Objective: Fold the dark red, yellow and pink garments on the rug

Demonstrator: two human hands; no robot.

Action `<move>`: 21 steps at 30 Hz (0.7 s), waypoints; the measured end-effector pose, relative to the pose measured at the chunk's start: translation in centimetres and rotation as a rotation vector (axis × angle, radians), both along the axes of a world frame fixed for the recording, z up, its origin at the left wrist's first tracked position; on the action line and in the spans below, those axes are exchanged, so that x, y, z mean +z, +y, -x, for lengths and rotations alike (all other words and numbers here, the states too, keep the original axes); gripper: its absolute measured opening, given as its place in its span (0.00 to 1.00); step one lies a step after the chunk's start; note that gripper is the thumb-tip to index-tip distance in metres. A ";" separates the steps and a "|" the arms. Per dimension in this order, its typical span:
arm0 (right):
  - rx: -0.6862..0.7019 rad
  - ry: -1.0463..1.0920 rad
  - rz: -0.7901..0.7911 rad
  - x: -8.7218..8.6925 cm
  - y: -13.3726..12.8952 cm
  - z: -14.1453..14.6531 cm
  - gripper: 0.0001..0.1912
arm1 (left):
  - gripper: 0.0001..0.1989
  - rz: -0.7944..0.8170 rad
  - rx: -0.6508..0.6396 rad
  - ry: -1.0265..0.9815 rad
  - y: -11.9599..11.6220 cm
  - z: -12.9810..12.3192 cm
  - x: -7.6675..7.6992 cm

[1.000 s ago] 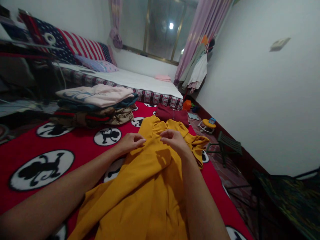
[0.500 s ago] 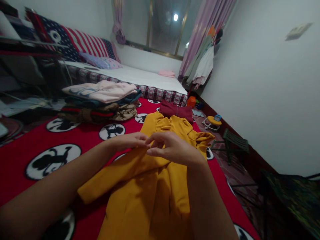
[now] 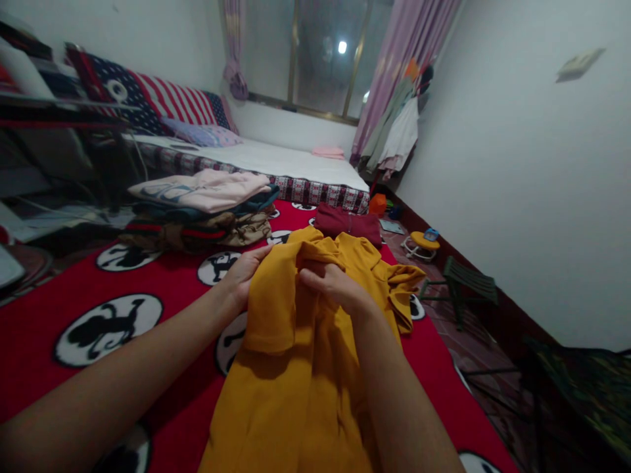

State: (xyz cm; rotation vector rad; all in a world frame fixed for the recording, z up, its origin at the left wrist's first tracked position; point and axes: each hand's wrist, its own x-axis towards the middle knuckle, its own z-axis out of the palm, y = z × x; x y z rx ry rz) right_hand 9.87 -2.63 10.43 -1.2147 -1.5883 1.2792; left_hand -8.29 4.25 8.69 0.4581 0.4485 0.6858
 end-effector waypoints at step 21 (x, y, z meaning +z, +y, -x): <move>-0.549 0.562 -0.051 0.2 1.3 -4.8 0.11 | 0.35 -0.394 -0.207 0.403 -2.8 0.9 3.0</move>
